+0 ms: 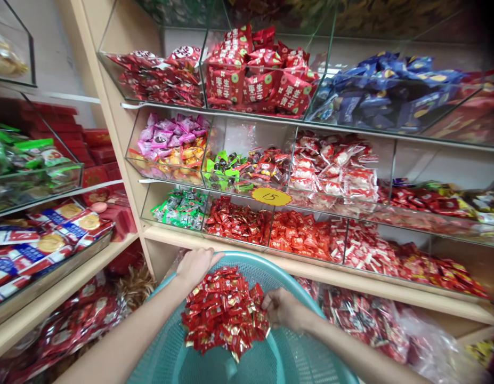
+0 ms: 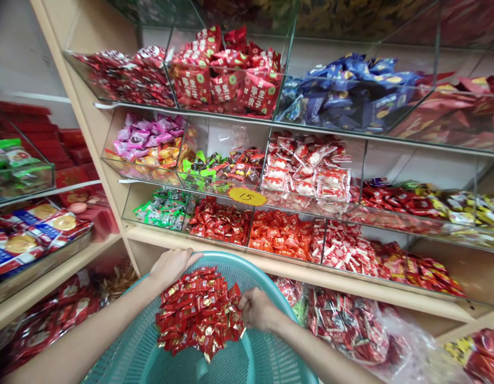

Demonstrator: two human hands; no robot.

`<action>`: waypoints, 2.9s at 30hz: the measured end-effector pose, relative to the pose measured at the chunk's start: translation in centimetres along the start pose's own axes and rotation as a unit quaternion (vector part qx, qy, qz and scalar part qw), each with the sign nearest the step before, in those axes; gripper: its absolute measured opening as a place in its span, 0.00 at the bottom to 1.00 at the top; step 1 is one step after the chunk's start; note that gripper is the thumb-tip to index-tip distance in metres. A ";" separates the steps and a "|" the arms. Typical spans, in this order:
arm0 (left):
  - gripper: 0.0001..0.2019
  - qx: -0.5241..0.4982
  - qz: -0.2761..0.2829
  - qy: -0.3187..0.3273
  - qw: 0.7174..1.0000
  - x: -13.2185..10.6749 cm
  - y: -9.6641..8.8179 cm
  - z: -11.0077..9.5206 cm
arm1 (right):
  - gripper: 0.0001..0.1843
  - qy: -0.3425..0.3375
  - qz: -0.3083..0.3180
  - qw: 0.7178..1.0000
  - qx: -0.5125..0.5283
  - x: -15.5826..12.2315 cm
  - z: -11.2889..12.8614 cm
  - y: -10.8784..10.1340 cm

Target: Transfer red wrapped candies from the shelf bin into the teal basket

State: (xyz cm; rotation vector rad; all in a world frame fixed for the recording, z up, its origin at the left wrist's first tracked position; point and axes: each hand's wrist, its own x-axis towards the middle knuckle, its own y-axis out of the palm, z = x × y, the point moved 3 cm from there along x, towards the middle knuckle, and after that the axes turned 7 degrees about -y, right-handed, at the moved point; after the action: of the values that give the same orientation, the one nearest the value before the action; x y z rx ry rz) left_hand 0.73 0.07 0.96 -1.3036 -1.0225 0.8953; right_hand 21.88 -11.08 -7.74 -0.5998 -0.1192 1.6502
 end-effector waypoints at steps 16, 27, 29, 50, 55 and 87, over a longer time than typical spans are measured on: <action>0.29 -0.015 0.010 -0.004 1.000 0.0 0.1 0.1 | 0.04 -0.154 -0.072 0.894 -0.414 -1.8 4.3 -1.6; 0.30 -0.005 -0.004 -0.001 1.000 -0.1 -0.1 0.1 | 0.11 -0.278 -0.011 0.759 -0.589 -0.1 7.3 0.7; 0.30 -0.006 -0.001 -0.003 1.000 -0.1 -0.1 0.1 | 0.12 -0.262 -0.012 0.766 -0.587 -0.1 7.1 0.7; 0.27 -0.008 -0.007 0.004 1.000 -0.1 0.0 0.0 | 0.11 -0.155 -0.034 0.773 -0.614 -0.7 6.3 1.9; 0.27 -0.012 -0.011 0.009 1.000 -0.2 0.0 0.0 | 0.09 -0.161 -0.066 0.791 -0.586 -1.4 8.4 0.4; 0.27 -0.014 -0.002 0.004 1.000 0.0 0.1 0.0 | 0.14 -0.052 -0.195 0.862 -0.464 8.6 17.3 -4.7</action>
State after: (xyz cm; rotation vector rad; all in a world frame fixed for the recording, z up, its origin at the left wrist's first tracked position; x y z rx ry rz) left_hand 0.69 0.07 0.81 -1.3272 -1.0327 0.8751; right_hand 17.95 2.40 6.28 -1.1153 -1.0935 1.1491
